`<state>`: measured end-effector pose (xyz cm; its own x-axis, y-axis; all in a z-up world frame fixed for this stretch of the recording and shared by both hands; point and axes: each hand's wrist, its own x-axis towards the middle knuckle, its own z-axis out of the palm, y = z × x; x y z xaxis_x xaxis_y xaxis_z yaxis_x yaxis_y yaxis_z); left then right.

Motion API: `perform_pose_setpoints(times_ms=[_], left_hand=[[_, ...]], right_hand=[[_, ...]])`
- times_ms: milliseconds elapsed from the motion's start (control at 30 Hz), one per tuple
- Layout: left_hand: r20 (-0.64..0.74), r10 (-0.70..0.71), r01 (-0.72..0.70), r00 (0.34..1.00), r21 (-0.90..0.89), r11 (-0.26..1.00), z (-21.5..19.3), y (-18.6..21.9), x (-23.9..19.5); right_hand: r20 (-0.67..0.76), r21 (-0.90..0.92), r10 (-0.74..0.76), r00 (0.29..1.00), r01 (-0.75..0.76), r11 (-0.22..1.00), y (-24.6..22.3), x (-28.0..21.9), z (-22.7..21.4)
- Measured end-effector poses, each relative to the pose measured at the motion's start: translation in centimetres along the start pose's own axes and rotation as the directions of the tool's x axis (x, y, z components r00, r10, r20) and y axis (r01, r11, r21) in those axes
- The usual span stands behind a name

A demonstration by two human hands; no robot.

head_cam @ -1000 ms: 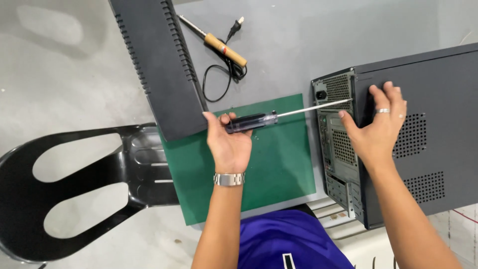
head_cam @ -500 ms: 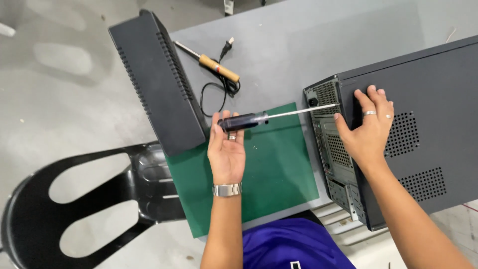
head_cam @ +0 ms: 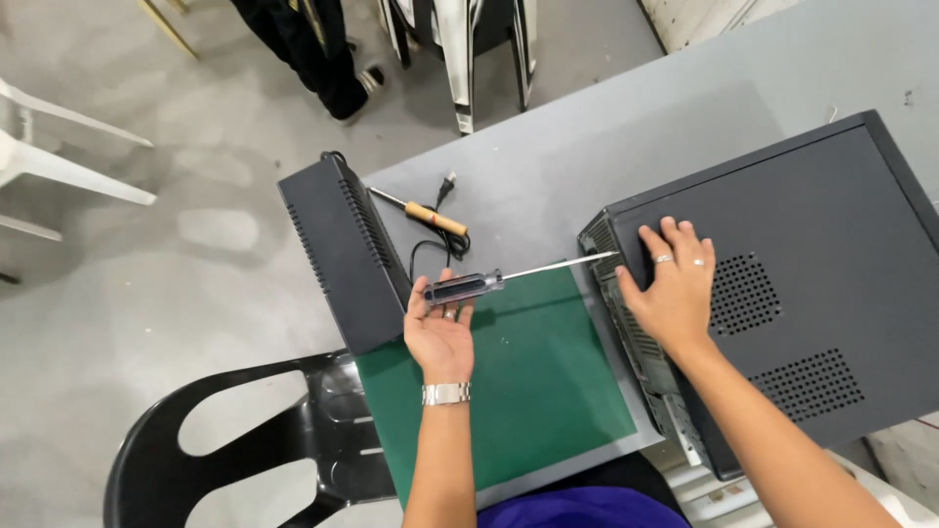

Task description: The person connects internal cables inside an open desktop computer case, then closes the case and secures it with a screwdriver. The person handles the computer case, internal cables, and a screwdriver.

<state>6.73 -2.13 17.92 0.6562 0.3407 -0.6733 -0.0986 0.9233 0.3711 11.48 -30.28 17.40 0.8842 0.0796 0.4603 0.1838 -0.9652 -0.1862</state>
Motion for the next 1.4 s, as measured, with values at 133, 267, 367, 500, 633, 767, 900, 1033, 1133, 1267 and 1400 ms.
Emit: perform_pose_setpoints(times_ms=[133,267,367,500,633,767,900,1033,1133,1267,1400], left_hand=[[-0.177,0.105,-0.085,0.979,0.121,0.989,-2.1,-1.9,3.0],[-0.055,0.186,-0.189,0.981,-0.042,0.981,-2.4,-2.6,3.3],[-0.169,0.172,-0.190,0.970,-0.096,0.977,-3.6,-3.9,4.0],[-0.242,0.302,-0.314,0.922,-0.012,0.949,-6.1,-4.8,8.3],[-0.185,0.381,-0.395,0.906,-0.042,0.918,-4.3,-5.2,6.7],[-0.399,0.327,-0.353,0.857,0.010,0.936,0.7,-5.8,2.7],[-0.307,0.486,-0.486,0.818,0.082,0.870,-1.3,-6.1,5.8],[-0.329,0.372,-0.413,0.868,-0.063,0.909,-2.1,-6.2,6.2],[-0.349,0.333,-0.387,0.876,-0.097,0.917,-3.2,-6.1,7.6],[-0.299,0.421,-0.457,0.856,-0.059,0.887,-3.2,-5.5,6.7],[-0.182,0.420,-0.433,0.889,-0.033,0.901,0.1,-5.2,2.5]], right_hand=[[0.046,0.053,0.013,0.999,-0.016,0.998,-0.5,0.2,-1.0],[0.096,0.060,0.011,0.995,-0.016,0.998,-0.6,0.9,-1.4],[0.170,0.083,-0.025,0.985,0.011,0.997,0.4,0.3,-0.9],[0.225,0.102,-0.190,0.956,0.171,0.980,2.4,-0.1,-0.9],[0.257,0.106,-0.420,0.870,0.406,0.908,5.3,1.2,-2.6],[0.319,0.082,-0.464,0.827,0.463,0.882,6.1,0.6,-1.8],[0.329,0.082,-0.447,0.832,0.446,0.891,6.1,0.7,-1.3],[0.393,0.198,-0.459,0.797,0.414,0.889,5.9,1.2,-2.1],[0.381,0.199,-0.465,0.799,0.421,0.885,5.9,1.4,-2.2],[0.500,0.206,-0.434,0.749,0.384,0.900,5.6,1.7,-2.7],[0.520,0.204,-0.426,0.740,0.377,0.903,5.6,1.7,-2.7]])
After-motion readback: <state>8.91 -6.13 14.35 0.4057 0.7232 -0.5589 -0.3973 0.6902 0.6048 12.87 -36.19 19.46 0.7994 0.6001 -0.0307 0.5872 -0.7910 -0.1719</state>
